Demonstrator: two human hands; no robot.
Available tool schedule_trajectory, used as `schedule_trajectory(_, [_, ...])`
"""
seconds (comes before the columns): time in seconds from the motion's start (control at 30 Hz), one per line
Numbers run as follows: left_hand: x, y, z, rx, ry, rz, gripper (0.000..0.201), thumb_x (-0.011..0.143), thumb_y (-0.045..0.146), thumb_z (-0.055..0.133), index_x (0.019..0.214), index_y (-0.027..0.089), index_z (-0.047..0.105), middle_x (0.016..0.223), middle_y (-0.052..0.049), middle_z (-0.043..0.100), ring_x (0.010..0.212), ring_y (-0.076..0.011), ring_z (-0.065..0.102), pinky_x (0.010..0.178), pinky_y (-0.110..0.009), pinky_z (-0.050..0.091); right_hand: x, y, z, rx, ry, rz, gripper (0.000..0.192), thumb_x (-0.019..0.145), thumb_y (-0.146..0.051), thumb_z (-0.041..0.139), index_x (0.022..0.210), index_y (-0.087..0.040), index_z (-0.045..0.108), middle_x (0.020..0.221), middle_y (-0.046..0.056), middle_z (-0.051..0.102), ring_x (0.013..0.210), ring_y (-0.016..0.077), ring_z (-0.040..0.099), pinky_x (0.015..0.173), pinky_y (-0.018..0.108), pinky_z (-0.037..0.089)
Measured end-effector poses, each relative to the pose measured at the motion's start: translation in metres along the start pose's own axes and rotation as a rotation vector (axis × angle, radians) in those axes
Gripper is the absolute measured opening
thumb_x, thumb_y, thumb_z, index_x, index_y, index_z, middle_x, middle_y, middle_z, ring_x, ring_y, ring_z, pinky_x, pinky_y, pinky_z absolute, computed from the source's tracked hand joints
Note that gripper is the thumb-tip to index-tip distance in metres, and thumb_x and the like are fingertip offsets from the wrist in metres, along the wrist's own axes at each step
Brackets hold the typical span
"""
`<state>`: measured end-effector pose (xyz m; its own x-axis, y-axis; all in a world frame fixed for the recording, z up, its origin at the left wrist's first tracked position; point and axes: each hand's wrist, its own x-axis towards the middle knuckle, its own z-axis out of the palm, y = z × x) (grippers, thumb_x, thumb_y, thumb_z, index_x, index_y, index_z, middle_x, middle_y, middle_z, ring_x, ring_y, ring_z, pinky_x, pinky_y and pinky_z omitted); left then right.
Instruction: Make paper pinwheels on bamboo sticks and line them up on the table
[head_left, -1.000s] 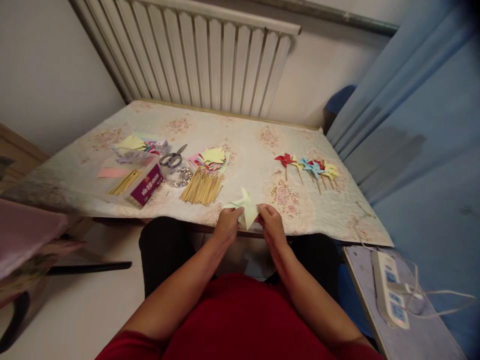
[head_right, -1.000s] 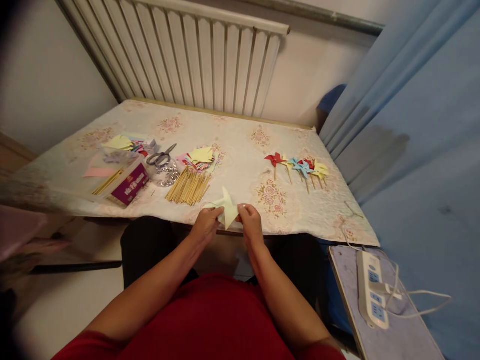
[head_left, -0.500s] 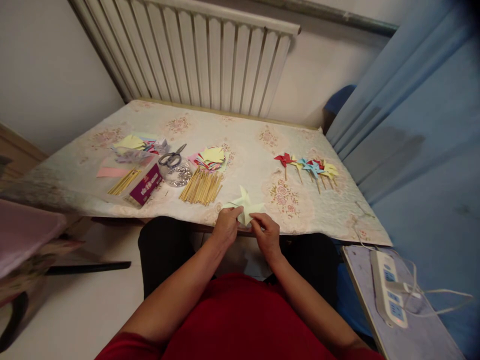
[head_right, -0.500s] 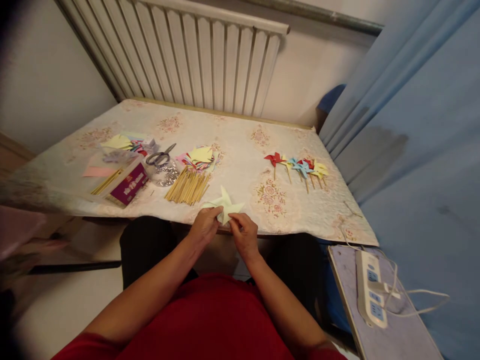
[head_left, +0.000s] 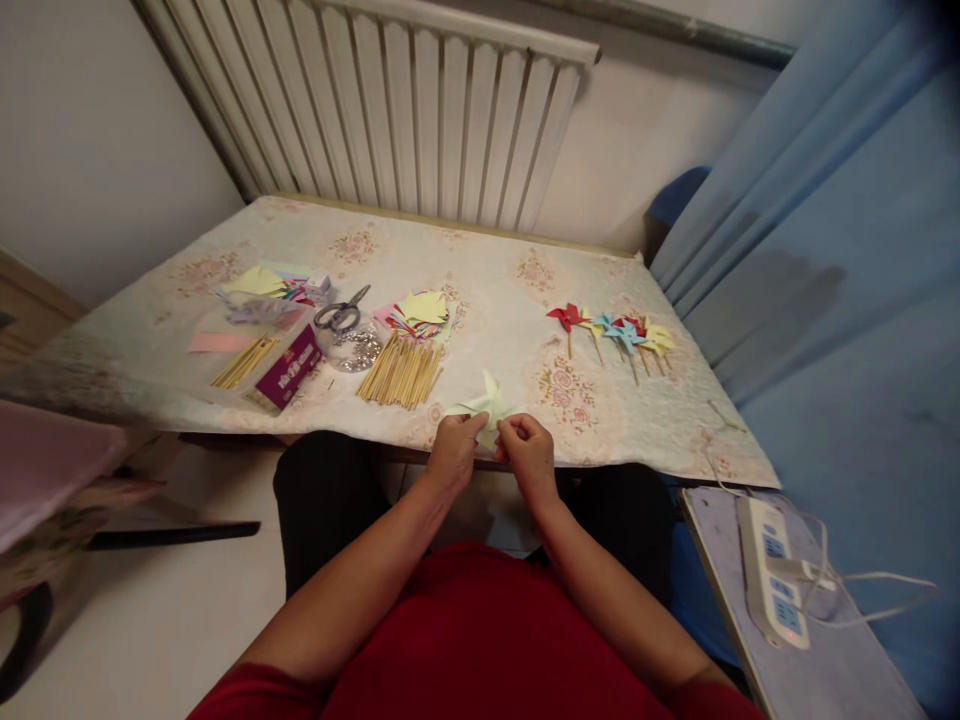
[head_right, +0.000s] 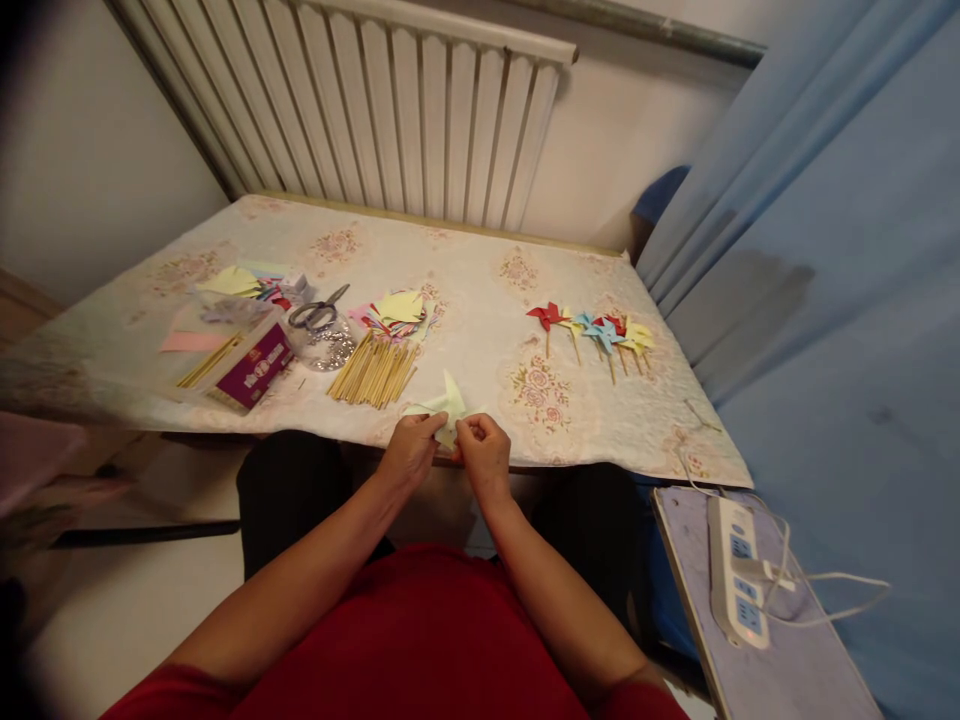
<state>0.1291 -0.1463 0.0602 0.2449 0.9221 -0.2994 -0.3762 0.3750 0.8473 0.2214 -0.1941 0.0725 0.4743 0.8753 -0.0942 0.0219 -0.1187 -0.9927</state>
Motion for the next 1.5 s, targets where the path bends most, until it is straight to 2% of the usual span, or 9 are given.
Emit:
schedule_trajectory(0.43, [0.0019, -0.0022, -0.0022, -0.029, -0.048, 0.009, 0.018, 0.066, 0.026, 0.067, 0.057, 0.015, 0.056, 0.046, 0.004, 0.048, 0.041, -0.0072, 0.04, 0.046, -0.024, 0.026, 0.0034, 0.0007, 0.0024, -0.09, 0.018, -0.002, 0.017, 0.072, -0.035, 0.06, 0.063, -0.023, 0.052, 0.046, -0.005, 0.054, 0.041, 0.0134, 0.052, 0.044, 0.024, 0.039])
schedule_trajectory(0.97, [0.0039, -0.0038, -0.0024, -0.021, -0.037, 0.017, 0.018, 0.064, 0.026, 0.067, 0.056, 0.015, 0.057, 0.047, 0.003, 0.051, 0.043, -0.0076, 0.042, 0.048, -0.023, 0.031, 0.0045, -0.0003, 0.0044, -0.156, 0.045, -0.039, 0.016, 0.072, -0.032, 0.058, 0.062, -0.023, 0.05, 0.046, -0.005, 0.054, 0.041, 0.0137, 0.052, 0.045, 0.024, 0.039])
schedule_trajectory(1.1, [0.0035, -0.003, -0.0014, -0.025, -0.008, 0.01, 0.02, 0.063, 0.025, 0.068, 0.053, 0.015, 0.055, 0.047, 0.003, 0.049, 0.042, -0.007, 0.042, 0.048, -0.023, 0.033, 0.0036, -0.0001, 0.0047, -0.173, 0.026, -0.056, 0.015, 0.073, -0.031, 0.058, 0.062, -0.023, 0.051, 0.046, -0.005, 0.054, 0.042, 0.0139, 0.053, 0.045, 0.024, 0.038])
schedule_trajectory(1.5, [0.0025, 0.0006, -0.0036, -0.012, -0.044, -0.019, 0.02, 0.061, 0.03, 0.07, 0.057, 0.013, 0.058, 0.049, 0.002, 0.053, 0.045, -0.0084, 0.046, 0.048, -0.023, 0.033, 0.0103, 0.0063, 0.0007, -0.165, -0.054, -0.027, 0.014, 0.072, -0.034, 0.058, 0.067, -0.021, 0.055, 0.046, -0.006, 0.055, 0.04, 0.0132, 0.053, 0.045, 0.023, 0.039])
